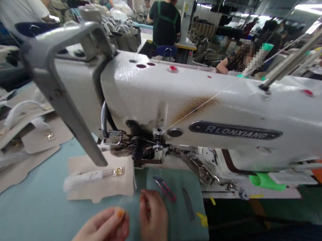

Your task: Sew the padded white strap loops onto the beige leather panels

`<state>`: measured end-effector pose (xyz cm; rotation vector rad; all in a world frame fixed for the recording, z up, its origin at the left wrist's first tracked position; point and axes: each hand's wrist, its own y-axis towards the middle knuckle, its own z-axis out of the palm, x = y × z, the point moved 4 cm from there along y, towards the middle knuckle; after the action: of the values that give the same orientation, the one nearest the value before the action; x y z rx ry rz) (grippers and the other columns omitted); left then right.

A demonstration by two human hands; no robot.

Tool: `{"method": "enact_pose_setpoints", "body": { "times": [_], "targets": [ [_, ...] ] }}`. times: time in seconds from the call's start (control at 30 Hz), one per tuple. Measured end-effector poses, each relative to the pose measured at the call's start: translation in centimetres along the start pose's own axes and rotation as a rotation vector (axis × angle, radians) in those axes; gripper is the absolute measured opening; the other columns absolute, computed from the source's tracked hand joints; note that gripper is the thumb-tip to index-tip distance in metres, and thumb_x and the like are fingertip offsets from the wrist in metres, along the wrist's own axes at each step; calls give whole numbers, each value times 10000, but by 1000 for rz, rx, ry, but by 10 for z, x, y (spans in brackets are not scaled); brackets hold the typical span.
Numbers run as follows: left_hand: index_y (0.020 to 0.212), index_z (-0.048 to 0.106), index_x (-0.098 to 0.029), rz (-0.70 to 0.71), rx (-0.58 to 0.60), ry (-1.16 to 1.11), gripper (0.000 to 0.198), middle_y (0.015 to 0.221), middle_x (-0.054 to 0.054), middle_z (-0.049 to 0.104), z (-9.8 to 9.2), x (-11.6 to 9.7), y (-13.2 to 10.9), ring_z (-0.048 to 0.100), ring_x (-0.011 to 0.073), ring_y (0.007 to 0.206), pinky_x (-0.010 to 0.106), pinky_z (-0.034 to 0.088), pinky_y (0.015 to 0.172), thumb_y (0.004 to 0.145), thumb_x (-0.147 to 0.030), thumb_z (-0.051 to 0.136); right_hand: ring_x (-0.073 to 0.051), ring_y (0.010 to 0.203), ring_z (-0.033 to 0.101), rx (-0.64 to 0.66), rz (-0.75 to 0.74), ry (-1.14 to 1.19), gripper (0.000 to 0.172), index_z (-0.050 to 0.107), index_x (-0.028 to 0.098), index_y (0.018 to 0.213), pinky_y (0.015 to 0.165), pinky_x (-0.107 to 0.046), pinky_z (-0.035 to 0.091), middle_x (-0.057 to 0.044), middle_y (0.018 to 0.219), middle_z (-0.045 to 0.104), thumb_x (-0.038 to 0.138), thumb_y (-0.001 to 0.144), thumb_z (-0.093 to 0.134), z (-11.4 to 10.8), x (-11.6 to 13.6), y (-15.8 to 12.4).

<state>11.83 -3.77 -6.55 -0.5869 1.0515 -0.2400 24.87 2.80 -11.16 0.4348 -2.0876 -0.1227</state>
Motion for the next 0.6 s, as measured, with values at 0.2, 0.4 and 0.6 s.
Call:
{"method": "enact_pose_setpoints", "body": {
  "times": [0.2,0.4,0.6],
  "targets": [
    [961,681,-198,583,-219,736,351,885,65,714,-72,-131,19,631,188,682,301,543,645,809,-507,616,-265,918,616,-117,-103,-657,279,668,206,1069,792,-417,526,-94,1026,639,372,941,482,-65,-40,5],
    [1076,659,-184,643,-33,1448,397,1064,110,696,-65,-193,111,654,268,916,360,508,790,826,-455,511,-236,855,616,25,-197,-820,218,648,192,943,753,-383,517,-74,940,642,185,957,431,-40,-35,9],
    [786,661,-185,481,184,1574,382,807,76,709,-65,-170,125,625,245,737,302,418,641,799,-537,512,-205,707,652,-65,11,-476,240,595,183,879,629,-314,523,-61,770,652,177,950,366,-60,-19,7]
  ]
}}
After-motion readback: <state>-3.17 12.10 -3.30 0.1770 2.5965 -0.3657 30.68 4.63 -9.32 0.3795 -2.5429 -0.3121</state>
